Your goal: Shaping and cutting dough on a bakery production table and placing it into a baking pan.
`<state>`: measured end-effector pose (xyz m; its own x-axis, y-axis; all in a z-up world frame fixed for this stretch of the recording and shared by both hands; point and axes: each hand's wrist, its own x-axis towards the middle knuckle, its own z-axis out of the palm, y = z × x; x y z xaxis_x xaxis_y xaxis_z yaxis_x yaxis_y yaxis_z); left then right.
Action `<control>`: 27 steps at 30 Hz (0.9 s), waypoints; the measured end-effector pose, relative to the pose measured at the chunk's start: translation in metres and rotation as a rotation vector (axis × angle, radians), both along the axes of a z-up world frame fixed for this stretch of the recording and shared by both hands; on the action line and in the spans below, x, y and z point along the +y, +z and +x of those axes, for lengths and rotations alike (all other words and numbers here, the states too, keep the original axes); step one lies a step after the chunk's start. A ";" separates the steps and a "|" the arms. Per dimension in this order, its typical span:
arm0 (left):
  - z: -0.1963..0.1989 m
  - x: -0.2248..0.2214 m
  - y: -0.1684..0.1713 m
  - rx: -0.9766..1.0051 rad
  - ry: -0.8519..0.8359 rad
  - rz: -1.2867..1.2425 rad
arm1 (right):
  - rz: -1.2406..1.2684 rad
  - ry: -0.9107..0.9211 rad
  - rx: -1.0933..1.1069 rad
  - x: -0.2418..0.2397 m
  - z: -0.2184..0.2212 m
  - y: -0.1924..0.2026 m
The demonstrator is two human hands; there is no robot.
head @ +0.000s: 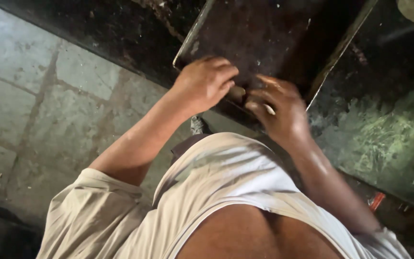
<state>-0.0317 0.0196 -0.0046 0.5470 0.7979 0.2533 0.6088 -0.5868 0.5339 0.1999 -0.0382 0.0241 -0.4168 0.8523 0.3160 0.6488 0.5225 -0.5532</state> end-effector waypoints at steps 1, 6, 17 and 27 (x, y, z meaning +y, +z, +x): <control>0.002 0.005 -0.001 0.003 -0.006 0.003 | 0.003 -0.006 0.003 -0.001 0.014 0.002; 0.022 0.021 -0.013 0.152 -0.233 -0.146 | -0.071 -0.335 0.130 -0.027 0.078 0.007; 0.037 0.029 0.000 0.157 -0.398 -0.300 | -0.033 -0.662 0.029 -0.115 0.193 -0.021; 0.070 0.005 0.024 0.277 -0.241 -0.204 | -0.135 -1.053 -0.162 -0.206 0.390 -0.041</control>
